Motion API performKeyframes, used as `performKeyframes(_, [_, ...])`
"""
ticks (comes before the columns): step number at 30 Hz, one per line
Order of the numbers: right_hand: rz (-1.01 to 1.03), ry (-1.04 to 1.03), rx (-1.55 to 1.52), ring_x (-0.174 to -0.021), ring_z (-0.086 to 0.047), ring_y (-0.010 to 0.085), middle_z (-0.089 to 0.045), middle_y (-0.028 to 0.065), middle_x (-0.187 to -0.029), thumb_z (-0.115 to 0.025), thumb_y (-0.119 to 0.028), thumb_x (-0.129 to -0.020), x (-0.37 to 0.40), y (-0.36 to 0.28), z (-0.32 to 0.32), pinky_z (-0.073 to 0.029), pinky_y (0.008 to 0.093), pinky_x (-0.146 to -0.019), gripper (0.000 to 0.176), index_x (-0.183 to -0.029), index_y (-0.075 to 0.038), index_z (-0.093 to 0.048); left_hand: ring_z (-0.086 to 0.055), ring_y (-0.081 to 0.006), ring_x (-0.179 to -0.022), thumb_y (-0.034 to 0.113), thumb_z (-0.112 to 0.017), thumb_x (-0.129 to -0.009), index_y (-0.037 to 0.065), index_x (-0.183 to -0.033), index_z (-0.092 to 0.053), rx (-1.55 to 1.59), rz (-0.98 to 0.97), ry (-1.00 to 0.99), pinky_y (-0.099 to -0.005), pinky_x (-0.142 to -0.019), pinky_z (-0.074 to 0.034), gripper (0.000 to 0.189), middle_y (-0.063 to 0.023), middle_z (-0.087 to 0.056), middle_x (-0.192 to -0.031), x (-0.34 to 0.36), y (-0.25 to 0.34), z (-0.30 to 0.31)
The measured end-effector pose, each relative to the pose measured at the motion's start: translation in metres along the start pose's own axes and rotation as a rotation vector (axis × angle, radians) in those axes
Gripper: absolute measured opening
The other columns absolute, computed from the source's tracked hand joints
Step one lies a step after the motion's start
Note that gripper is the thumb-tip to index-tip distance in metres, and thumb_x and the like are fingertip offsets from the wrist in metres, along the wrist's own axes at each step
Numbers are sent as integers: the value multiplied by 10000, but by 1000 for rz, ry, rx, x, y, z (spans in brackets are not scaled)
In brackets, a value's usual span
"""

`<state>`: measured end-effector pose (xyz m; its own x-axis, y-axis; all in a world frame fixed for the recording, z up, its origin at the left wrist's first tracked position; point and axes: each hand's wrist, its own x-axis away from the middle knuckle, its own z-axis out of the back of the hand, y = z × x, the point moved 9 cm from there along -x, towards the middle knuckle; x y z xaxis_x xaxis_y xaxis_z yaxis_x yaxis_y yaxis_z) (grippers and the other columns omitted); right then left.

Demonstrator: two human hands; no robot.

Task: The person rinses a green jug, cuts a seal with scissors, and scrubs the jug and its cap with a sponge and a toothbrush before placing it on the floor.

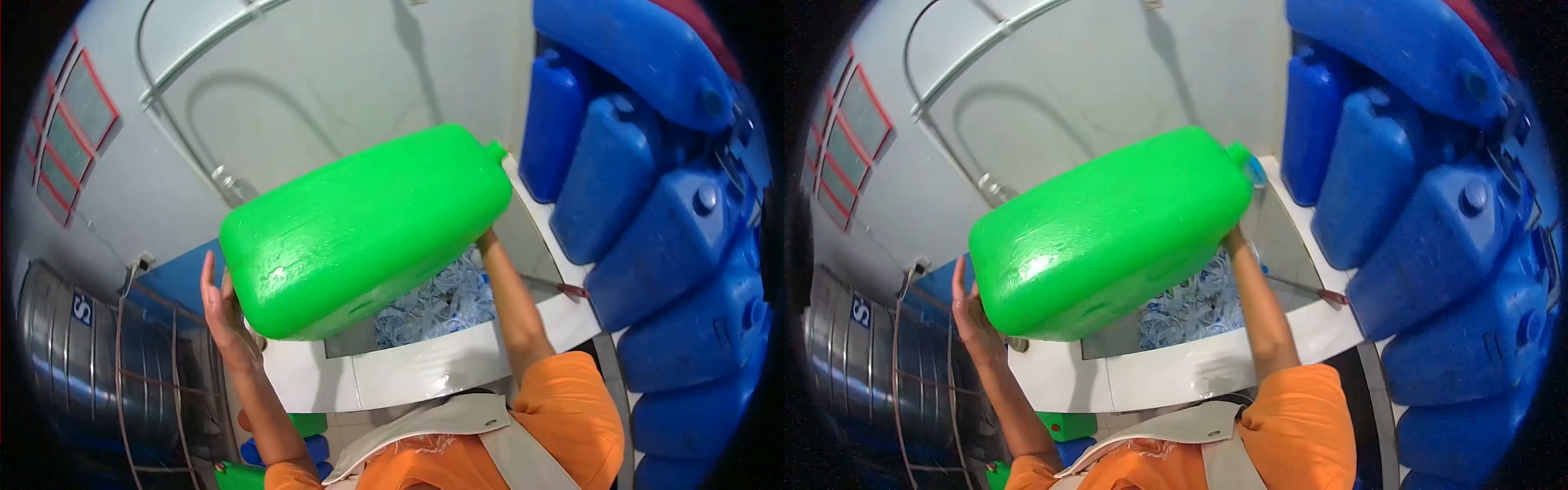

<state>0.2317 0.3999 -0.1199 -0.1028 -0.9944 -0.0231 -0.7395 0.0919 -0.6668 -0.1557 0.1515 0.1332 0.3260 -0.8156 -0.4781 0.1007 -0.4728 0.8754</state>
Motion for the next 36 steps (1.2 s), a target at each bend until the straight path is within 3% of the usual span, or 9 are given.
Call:
performKeyframes(6, [-120, 106, -352, -771, -629, 200, -670, 124, -826, -570, -384, -818, 62, 71, 60, -476, 357, -671, 392, -975, -33, -650, -431, -279, -1199, 524, -474, -803, 14, -1393, -265, -161, -136, -372, -379, -1003, -293, 808, -227, -459, -1290, -11, 36, -148])
performKeyframes(12, [-140, 110, -413, -776, -633, 208, -670, 125, -827, -571, -392, -817, 68, 83, 58, -476, 360, -671, 396, -978, -39, -648, -397, -286, -1230, 441, -452, -852, 50, -1392, -296, -173, -233, -673, -378, -1036, -259, 685, -213, -374, -1363, 7, 62, -261])
performKeyframes(21, [-139, 103, -277, -783, -638, 220, -670, 127, -828, -571, -404, -814, 65, 52, 61, -476, 363, -671, 401, -982, -47, -645, -367, -300, -1261, 392, -385, -924, 78, -1391, -309, -281, -284, -620, -380, -1037, -269, 568, -216, -384, -1355, -1, 70, -250])
performKeyframes(23, [-114, 91, -139, -785, -639, 223, -670, 128, -828, -571, -406, -814, 54, 16, 70, -476, 363, -671, 403, -983, -49, -645, -378, -313, -1255, 436, -349, -933, 71, -1407, -259, -216, -263, -532, -388, -1050, -252, 605, -221, -384, -1358, -23, 59, -206])
performKeyframes(27, [2, 68, 440, -788, -641, 228, -670, 128, -829, -572, -412, -812, 25, -96, 79, -476, 365, -671, 405, -985, -53, -643, -422, -314, -1220, 550, -299, -920, 37, -1411, -214, -273, 183, -395, -400, -1032, -284, 714, -245, -426, -1307, -48, -18, -98])
performKeyframes(29, [116, 108, 943, -790, -642, 231, -670, 129, -829, -572, -414, -812, 19, -136, 55, -476, 366, -671, 406, -986, -54, -643, -421, -291, -1223, 494, -318, -939, 8, -1363, -323, -466, 112, -214, -360, -1020, -301, 645, -226, -435, -1306, -57, -63, -57])
performKeyframes(32, [334, 331, 1675, -819, -616, 354, -643, 175, -862, -613, -379, -729, 41, -147, -30, -470, 446, -671, 333, -959, -139, -621, -397, -266, -1247, 341, -400, -952, -3, -1320, -385, -399, 38, -330, -355, -1030, -292, 504, -175, -440, -1322, -34, -68, -106])
performKeyframes(35, [485, 39, 1887, -766, -619, 342, -620, 178, -774, -648, -287, -667, 23, -54, -83, -482, 434, -639, 464, -1065, -58, -578, -528, -361, -1072, 295, -590, -824, -21, -1228, -468, -739, -251, -490, -398, -924, -413, 527, -233, -555, -1138, -24, -108, -164])
performKeyframes(36, [545, -70, 1930, -745, -621, 322, -611, 167, -757, -664, -264, -649, 23, -21, -101, -487, 422, -632, 514, -1088, -18, -563, -540, -372, -1032, 283, -611, -794, 5, -1182, -502, -804, -157, -651, -418, -886, -427, 490, -240, -570, -1086, -20, -136, -183])
